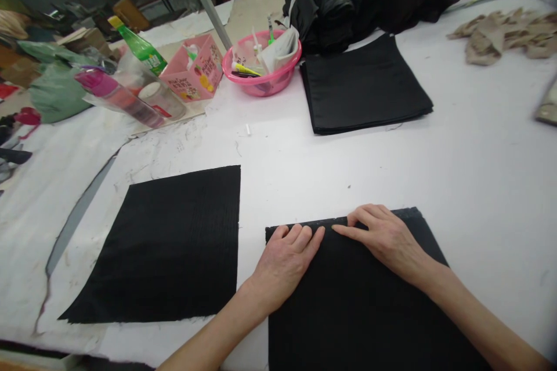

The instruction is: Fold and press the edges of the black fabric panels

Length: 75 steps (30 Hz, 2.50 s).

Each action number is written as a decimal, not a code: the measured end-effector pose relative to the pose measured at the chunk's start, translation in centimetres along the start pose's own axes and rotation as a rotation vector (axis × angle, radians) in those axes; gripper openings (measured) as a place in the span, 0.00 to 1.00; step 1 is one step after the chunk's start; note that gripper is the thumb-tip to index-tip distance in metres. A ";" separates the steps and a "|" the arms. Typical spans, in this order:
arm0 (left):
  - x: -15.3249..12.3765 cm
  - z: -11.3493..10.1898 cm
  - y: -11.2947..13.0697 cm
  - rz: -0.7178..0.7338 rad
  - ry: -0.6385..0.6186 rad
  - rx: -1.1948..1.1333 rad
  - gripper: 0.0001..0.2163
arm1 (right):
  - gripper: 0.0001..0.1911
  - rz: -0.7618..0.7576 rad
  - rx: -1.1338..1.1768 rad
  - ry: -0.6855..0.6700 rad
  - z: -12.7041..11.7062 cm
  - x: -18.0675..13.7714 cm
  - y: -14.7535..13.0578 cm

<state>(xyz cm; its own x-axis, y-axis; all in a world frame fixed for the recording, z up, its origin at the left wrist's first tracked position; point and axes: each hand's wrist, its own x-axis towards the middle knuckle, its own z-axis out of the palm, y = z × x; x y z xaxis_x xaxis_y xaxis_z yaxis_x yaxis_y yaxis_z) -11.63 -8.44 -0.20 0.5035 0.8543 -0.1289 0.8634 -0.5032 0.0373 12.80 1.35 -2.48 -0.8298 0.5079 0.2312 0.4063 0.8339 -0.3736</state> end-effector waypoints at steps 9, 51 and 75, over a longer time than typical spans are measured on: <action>1.0 0.1 0.7 0.038 0.029 0.034 0.21 | 0.16 0.005 -0.040 -0.006 -0.2 -0.1 -0.5; 4.2 -0.5 2.3 0.156 0.061 0.068 0.24 | 0.18 0.135 0.025 0.065 -2.1 -3.7 2.2; 5.9 -0.9 2.9 0.168 0.018 0.041 0.24 | 0.16 0.141 -0.019 0.067 -3.2 -4.9 3.1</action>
<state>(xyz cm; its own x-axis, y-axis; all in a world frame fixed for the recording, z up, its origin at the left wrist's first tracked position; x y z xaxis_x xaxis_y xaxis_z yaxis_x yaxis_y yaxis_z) -6.15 -4.68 0.03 0.6412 0.7600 -0.1062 0.7653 -0.6434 0.0167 19.39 2.14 -1.95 -0.7368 0.6332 0.2371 0.5248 0.7566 -0.3900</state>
